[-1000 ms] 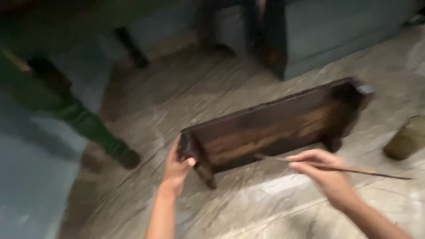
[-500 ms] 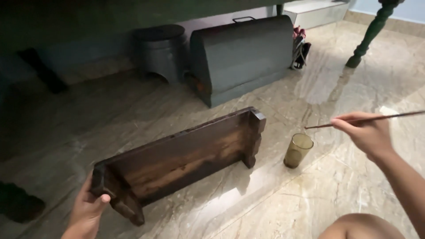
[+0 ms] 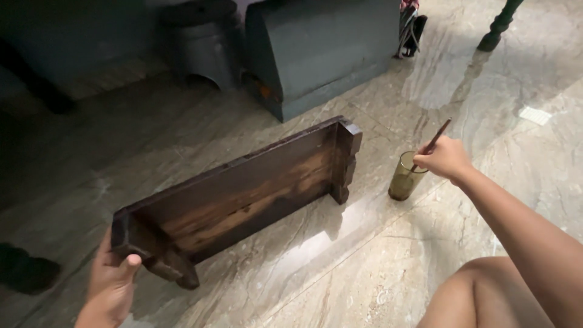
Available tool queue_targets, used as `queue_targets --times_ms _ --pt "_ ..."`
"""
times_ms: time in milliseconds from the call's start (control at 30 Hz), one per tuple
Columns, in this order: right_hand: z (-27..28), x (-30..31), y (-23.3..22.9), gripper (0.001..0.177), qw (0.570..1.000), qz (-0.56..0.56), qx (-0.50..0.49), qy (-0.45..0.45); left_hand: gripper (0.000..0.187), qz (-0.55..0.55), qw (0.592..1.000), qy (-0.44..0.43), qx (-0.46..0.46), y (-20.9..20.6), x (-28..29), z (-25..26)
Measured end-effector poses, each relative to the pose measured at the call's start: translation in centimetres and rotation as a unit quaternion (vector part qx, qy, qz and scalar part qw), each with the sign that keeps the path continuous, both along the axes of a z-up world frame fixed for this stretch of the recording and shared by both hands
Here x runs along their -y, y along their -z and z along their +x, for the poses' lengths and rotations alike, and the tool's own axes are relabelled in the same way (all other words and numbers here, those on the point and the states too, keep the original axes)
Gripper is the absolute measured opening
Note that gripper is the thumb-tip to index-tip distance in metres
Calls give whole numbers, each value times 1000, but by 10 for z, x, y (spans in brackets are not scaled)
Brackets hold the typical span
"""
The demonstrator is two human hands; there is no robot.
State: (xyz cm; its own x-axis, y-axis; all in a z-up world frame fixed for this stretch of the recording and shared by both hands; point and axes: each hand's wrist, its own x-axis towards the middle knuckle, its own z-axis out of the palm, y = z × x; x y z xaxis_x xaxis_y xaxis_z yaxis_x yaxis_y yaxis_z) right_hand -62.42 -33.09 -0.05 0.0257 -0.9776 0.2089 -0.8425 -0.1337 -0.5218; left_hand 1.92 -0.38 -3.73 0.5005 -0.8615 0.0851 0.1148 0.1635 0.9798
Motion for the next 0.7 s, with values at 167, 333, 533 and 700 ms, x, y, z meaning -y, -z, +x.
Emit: queue_targets --times_ms 167,333,533,700 --pt "3 16 18 22 996 4 -84 -20 123 64 997 -36 9 -6 0 -2" --pt "9 6 1 22 995 -3 -97 -9 119 41 999 -22 23 -15 -1 -12" --pt "9 -25 -19 21 995 -85 -55 -4 114 -9 1000 8 26 -3 -5 -2" --pt "2 -51 -43 18 985 -167 15 -38 110 -23 999 16 36 -7 -3 -5"
